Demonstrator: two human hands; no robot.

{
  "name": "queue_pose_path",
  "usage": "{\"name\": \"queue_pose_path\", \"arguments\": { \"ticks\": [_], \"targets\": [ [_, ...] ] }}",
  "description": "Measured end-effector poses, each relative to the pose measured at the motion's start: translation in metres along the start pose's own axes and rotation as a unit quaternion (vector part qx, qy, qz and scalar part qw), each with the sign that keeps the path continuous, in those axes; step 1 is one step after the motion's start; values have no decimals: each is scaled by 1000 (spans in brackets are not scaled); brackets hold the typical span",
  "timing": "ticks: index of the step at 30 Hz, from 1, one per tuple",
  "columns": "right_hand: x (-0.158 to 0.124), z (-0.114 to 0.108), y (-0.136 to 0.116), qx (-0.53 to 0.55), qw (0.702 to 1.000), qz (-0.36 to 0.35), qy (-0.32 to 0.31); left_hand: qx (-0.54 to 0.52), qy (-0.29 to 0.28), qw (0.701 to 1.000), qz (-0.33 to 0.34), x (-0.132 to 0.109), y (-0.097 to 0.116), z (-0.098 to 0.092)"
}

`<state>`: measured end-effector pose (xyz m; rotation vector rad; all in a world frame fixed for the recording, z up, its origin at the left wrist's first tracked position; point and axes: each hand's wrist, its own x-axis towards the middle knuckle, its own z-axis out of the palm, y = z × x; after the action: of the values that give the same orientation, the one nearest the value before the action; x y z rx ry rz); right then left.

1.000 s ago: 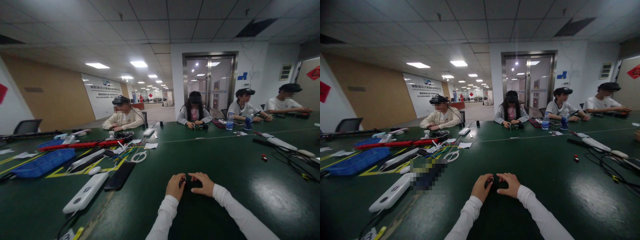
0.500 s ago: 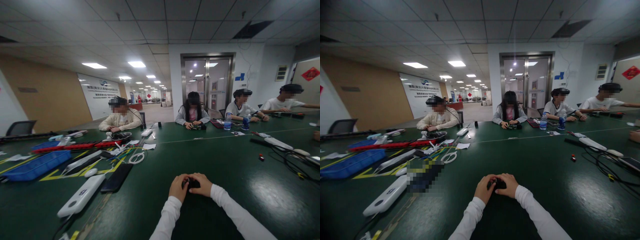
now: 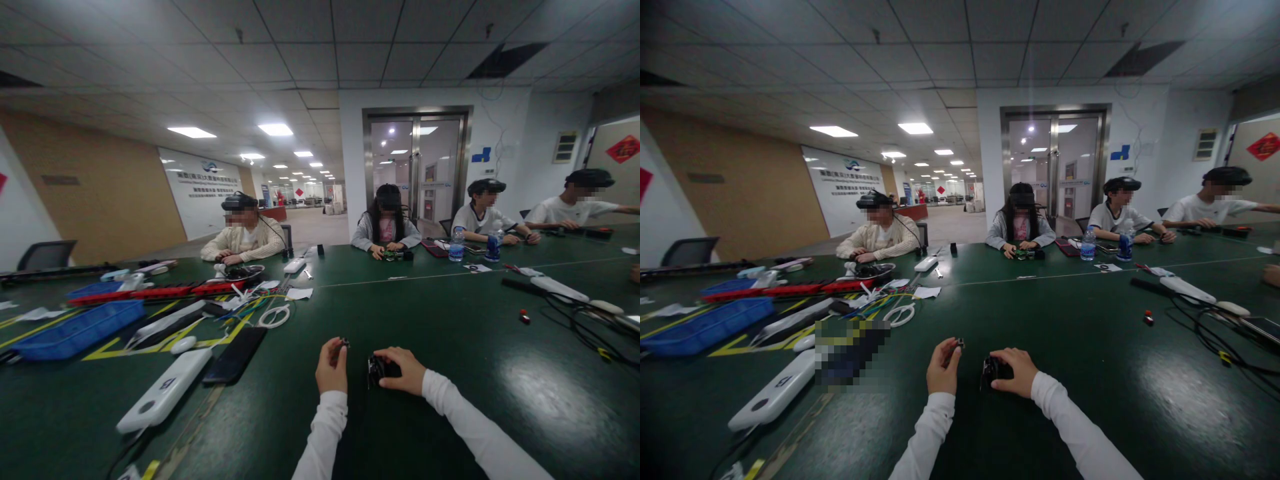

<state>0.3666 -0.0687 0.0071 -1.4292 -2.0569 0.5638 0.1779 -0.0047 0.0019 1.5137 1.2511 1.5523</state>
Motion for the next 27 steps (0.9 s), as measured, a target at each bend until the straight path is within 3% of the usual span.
{"name": "queue_pose_path", "arguments": {
  "ticks": [3,6,11,15,21,27],
  "targets": [
    [3,4,4,-9,1000,0,2,-5,-54,998,30,-4,-4,4],
    [6,10,10,-20,1000,-13,15,15,-123,987,103,-12,-5,10],
    [11,16,20,-27,999,-30,24,98,-242,943,208,-24,-2,19],
    [12,17,23,-9,999,-31,27,166,-291,913,231,-25,-1,19],
    [4,10,13,19,1000,-14,16,230,-266,916,192,-7,-4,-2],
    [-6,-2,-1,46,999,7,-12,317,-162,925,137,39,-29,-67]
  ]
}}
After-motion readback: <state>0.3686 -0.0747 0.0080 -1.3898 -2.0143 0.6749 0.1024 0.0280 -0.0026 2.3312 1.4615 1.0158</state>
